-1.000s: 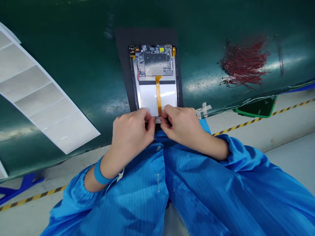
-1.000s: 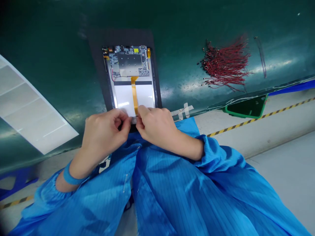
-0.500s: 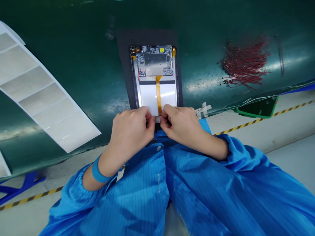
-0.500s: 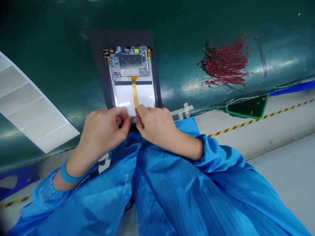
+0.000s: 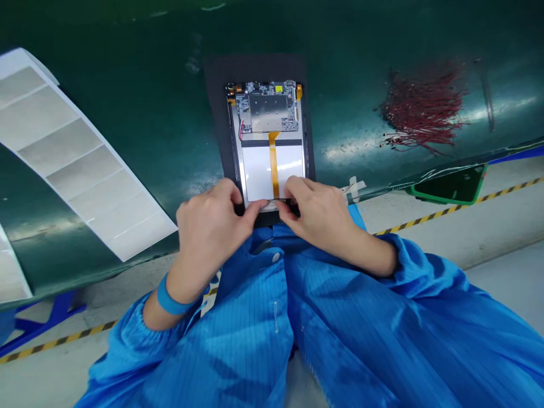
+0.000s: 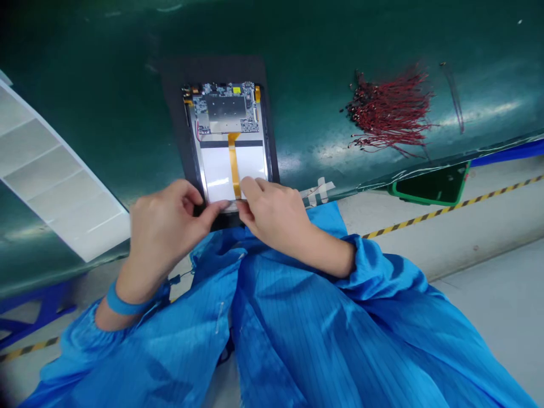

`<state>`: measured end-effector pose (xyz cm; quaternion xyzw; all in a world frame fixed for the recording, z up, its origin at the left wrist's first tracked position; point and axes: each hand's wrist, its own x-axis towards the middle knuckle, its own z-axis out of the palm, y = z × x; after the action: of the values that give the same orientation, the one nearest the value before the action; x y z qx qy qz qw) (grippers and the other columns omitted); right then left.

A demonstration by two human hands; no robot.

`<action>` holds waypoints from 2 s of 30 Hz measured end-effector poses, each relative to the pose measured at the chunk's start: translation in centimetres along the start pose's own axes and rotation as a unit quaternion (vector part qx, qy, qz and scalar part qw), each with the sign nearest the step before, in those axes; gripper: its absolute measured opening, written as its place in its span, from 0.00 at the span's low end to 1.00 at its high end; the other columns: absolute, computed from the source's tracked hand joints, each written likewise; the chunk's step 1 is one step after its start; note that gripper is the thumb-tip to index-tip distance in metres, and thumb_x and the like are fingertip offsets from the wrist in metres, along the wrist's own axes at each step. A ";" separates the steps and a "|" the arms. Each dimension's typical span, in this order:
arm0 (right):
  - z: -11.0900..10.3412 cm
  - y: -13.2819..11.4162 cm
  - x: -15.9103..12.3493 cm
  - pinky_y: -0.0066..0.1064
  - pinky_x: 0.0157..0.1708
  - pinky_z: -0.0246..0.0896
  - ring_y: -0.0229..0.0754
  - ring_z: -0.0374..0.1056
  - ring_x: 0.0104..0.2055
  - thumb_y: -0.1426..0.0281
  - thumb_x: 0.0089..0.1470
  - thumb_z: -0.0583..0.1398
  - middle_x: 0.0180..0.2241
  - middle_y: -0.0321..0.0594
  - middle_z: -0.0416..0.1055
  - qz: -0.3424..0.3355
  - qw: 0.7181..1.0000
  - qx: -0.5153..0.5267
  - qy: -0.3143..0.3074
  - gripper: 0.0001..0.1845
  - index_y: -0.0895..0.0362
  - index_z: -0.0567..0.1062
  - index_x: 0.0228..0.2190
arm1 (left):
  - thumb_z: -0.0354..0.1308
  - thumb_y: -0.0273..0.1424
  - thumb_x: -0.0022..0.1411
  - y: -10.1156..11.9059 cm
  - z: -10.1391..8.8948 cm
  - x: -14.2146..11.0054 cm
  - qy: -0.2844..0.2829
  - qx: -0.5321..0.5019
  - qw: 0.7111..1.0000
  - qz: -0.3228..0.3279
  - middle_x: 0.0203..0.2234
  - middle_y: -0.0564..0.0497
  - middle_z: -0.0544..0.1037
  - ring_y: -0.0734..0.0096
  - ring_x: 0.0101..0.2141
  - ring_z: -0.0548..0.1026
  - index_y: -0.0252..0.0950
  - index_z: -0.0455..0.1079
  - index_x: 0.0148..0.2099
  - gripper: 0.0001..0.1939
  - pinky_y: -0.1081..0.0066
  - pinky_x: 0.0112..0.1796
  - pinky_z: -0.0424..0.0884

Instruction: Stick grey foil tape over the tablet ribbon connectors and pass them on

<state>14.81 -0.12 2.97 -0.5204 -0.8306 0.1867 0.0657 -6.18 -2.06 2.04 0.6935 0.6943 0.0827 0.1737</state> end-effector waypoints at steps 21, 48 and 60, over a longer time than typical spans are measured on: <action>2.3 4.8 -2.9 0.55 0.59 0.59 0.59 0.57 0.64 0.61 0.67 0.62 0.68 0.42 0.60 -0.165 0.981 -0.018 0.103 0.23 0.37 0.76 0.61 | 0.60 0.28 0.67 -4.3 3.2 -1.8 0.140 -0.012 0.932 0.336 0.70 0.46 0.61 0.42 0.66 0.62 0.54 0.64 0.72 0.33 0.41 0.61 0.70; 2.2 4.6 6.3 0.49 0.51 0.64 0.61 0.68 0.67 0.75 0.72 0.52 0.62 0.56 0.75 -0.253 0.940 -0.177 0.146 0.19 0.60 0.77 0.57 | 0.58 0.36 0.72 -9.8 -3.6 0.8 0.187 -0.025 0.962 0.197 0.63 0.46 0.76 0.50 0.62 0.75 0.42 0.65 0.71 0.27 0.45 0.61 0.72; -7.8 12.1 26.5 0.52 0.49 0.60 0.67 0.72 0.58 0.54 0.71 0.49 0.48 0.79 0.76 -0.018 0.968 -0.165 0.191 0.40 0.81 0.81 0.37 | 0.49 0.46 0.76 -18.7 -5.9 0.3 0.063 0.102 0.991 0.066 0.74 0.35 0.58 0.34 0.73 0.56 0.33 0.63 0.72 0.31 0.37 0.69 0.59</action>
<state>15.39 29.97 3.31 -0.5347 -0.8315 -0.0566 0.1398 -25.70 -1.49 0.80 0.7453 0.6613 0.0666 0.0520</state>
